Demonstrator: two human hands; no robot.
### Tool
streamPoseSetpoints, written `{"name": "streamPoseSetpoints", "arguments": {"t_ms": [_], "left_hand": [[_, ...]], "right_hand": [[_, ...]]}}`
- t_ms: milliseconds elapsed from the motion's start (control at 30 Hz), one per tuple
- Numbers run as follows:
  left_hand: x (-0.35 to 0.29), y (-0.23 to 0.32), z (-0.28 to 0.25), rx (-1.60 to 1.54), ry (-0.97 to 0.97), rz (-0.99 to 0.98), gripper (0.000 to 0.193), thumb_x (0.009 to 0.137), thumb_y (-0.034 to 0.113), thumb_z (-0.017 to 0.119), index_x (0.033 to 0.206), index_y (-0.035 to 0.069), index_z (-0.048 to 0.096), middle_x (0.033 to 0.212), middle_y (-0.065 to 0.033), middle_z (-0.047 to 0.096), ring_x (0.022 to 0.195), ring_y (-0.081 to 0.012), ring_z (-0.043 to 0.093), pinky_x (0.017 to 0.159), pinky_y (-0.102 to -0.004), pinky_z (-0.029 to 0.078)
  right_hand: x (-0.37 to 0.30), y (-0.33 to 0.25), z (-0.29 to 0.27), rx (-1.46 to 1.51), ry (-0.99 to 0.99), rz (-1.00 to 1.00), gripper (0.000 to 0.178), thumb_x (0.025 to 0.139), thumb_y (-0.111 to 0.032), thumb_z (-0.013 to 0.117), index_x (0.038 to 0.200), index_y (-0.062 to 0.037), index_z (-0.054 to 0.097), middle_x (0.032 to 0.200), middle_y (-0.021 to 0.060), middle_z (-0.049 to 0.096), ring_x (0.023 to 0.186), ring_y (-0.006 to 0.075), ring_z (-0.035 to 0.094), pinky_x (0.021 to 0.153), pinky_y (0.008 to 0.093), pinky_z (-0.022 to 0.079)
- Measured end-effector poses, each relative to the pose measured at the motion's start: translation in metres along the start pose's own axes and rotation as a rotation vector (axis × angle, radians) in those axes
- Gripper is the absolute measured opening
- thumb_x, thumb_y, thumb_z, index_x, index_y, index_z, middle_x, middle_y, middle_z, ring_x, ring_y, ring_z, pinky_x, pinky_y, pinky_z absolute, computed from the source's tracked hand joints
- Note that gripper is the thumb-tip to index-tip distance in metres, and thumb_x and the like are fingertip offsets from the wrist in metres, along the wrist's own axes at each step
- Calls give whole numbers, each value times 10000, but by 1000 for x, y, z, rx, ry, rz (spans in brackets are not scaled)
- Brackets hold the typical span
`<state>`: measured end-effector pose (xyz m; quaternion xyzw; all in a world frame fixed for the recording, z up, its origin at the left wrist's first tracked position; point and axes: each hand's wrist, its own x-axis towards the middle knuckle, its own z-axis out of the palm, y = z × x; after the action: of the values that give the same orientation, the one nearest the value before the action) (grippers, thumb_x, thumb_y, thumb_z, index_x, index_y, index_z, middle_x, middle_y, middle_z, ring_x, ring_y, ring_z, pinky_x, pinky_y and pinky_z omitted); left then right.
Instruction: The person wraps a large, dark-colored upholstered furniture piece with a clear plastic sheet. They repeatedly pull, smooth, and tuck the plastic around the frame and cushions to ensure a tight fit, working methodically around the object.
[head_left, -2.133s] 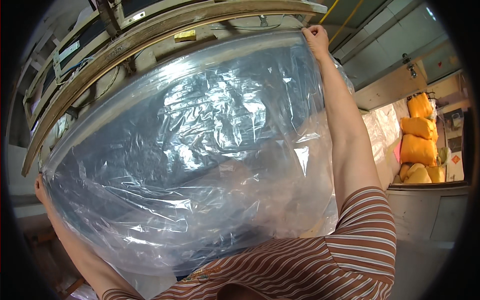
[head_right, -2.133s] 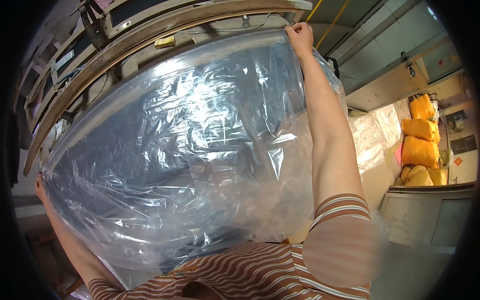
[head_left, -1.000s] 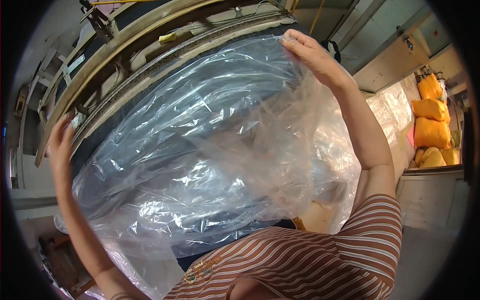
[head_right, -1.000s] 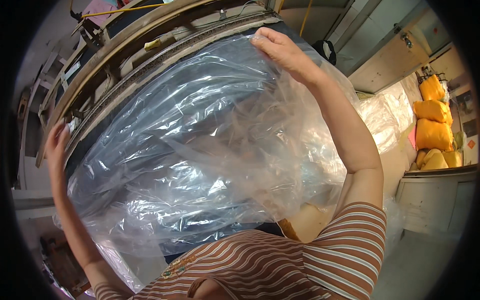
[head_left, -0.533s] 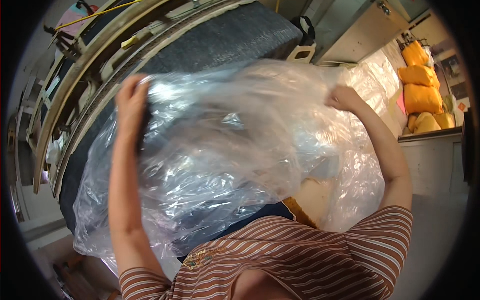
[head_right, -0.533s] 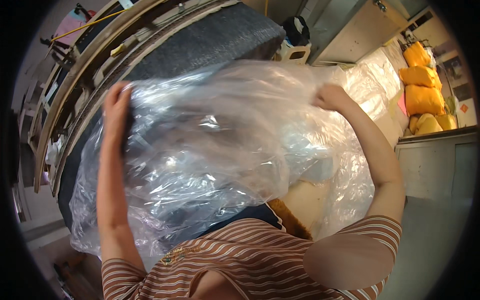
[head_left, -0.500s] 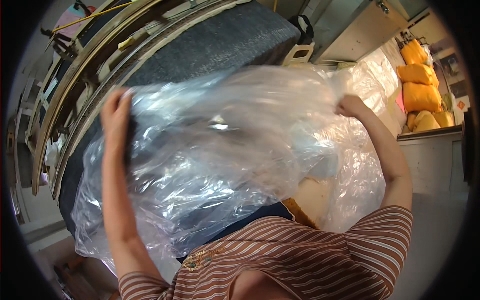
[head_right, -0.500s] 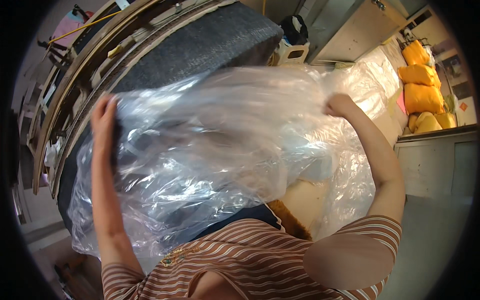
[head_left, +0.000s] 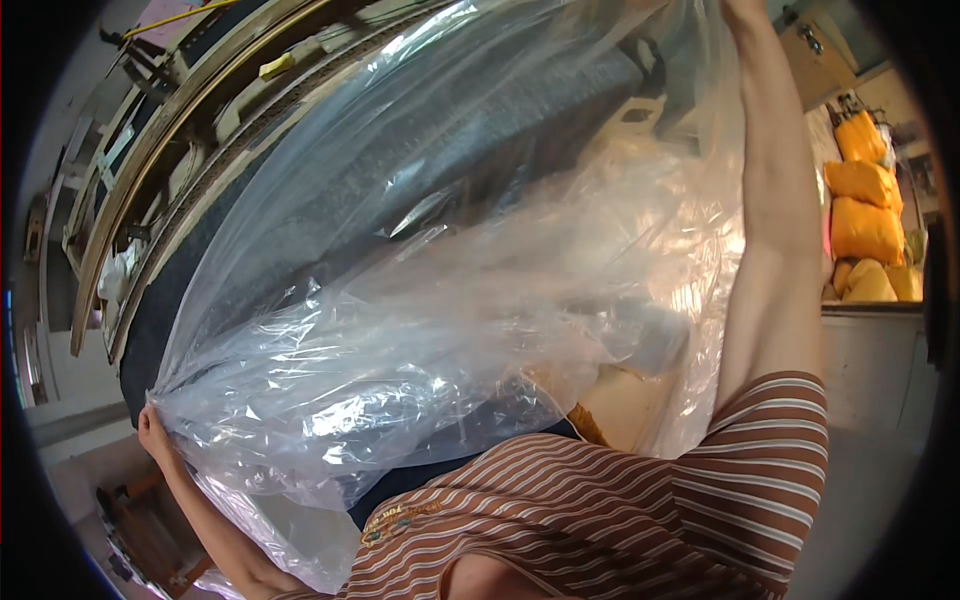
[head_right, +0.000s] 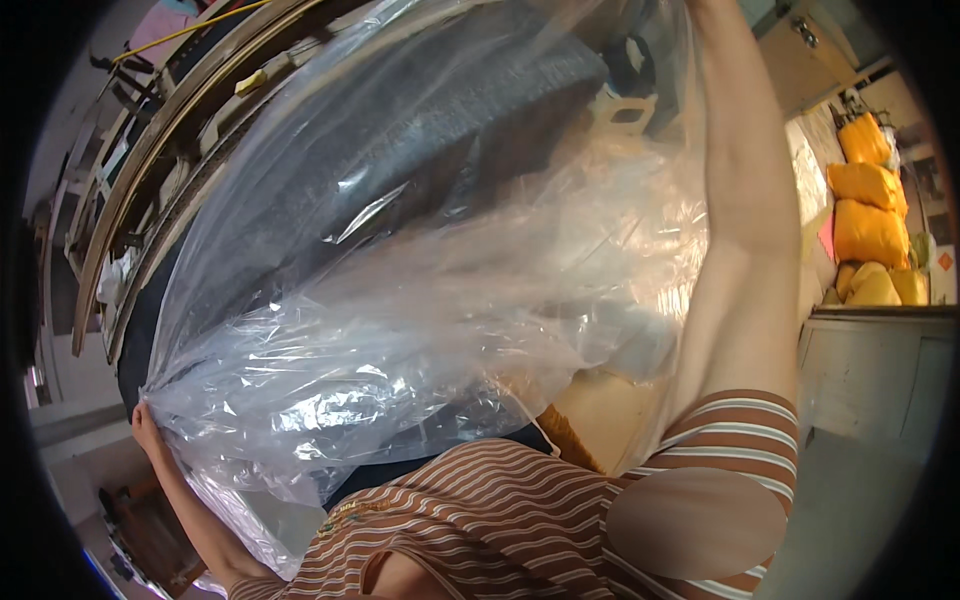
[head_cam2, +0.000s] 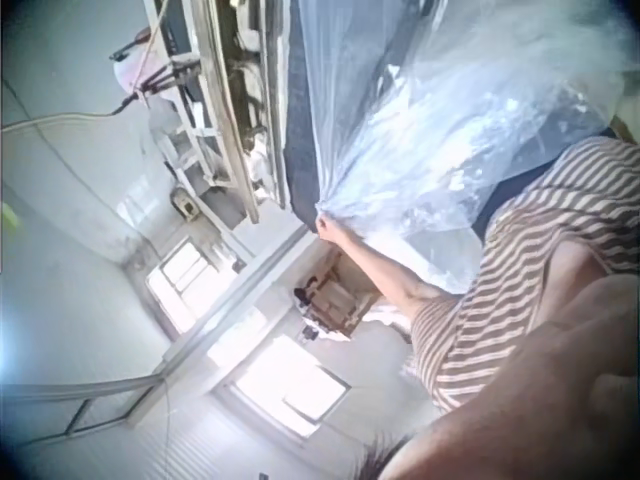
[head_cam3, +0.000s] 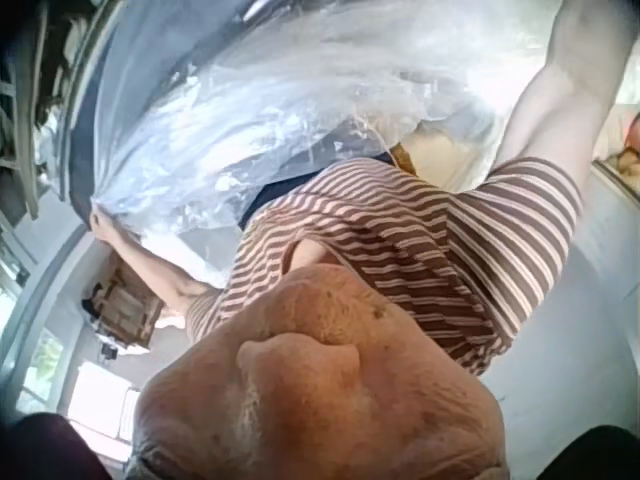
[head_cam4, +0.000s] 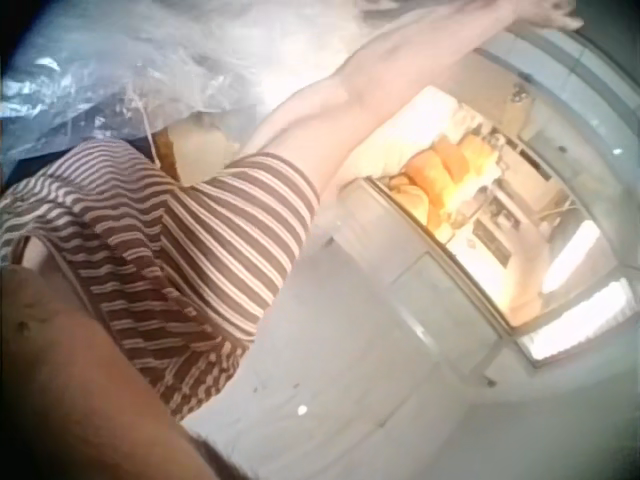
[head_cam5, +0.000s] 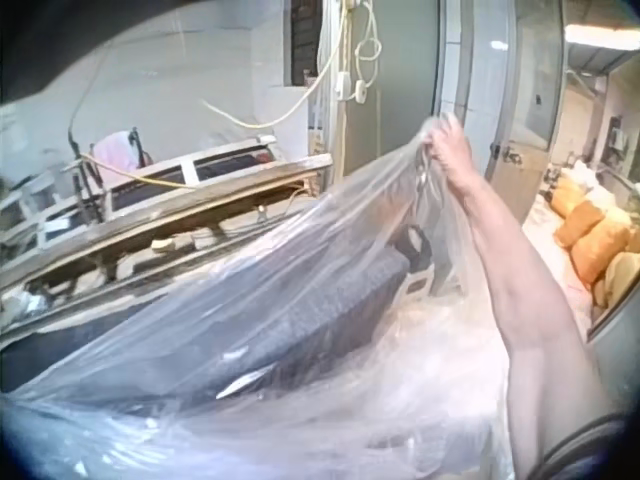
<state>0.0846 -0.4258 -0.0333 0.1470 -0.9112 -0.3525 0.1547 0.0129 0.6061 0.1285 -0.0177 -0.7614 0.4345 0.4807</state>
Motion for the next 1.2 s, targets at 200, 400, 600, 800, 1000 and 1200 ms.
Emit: {"name": "streamPoseSetpoints", "arguments": {"t_ms": [200, 400, 600, 800, 1000, 1200], "left_hand": [[-43, -50, -45, 0, -12, -132, 310, 905, 257, 593, 1025, -22, 655, 927, -20, 640, 839, -94, 546, 766, -224, 434], [-31, -62, -75, -81, -198, -155, 395, 915, 326, 542, 1078, -19, 647, 986, -85, 664, 888, -170, 604, 831, -289, 464], [17, 61, 11, 10, 64, -188, 426, 838, 362, 667, 1107, 33, 661, 1002, -28, 657, 954, -125, 576, 851, -248, 423], [11, 40, 38, -22, 418, 88, 303, 781, 344, 702, 927, 80, 727, 809, -29, 655, 765, -142, 602, 712, -267, 444], [27, 70, 62, -191, 367, 89, 301, 798, 305, 702, 945, 43, 720, 849, -20, 665, 788, -108, 592, 729, -239, 436], [34, 54, 65, -223, 436, 85, 276, 784, 294, 715, 933, 61, 727, 861, -34, 673, 799, -128, 609, 734, -247, 444]], "right_hand": [[-129, 82, 84, -870, -768, -298, 622, 936, -491, 408, 1337, -16, 414, 1416, 168, 389, 1303, 313, 364, 1042, 429, 320], [-142, 56, 127, -1005, -710, -218, 568, 933, -463, 434, 1370, -99, 424, 1452, 119, 363, 1336, 281, 334, 1070, 450, 284], [-108, 113, 98, -434, -730, 383, 612, 932, -473, 436, 1344, -21, 460, 1385, 163, 454, 1286, 251, 420, 1063, 318, 291], [-104, 40, 179, -1506, -655, -68, 427, 921, -408, 482, 1192, -90, 569, 1196, 155, 567, 1063, 345, 560, 902, 414, 440], [-209, -174, 321, -240, -608, -530, 176, 898, -152, 546, 1004, -23, 602, 981, 131, 571, 982, 270, 530, 866, 364, 410], [-355, -366, 430, 381, -1073, -718, 208, 879, -249, 578, 973, -78, 649, 1015, 155, 539, 988, 316, 532, 848, 391, 440]]}}
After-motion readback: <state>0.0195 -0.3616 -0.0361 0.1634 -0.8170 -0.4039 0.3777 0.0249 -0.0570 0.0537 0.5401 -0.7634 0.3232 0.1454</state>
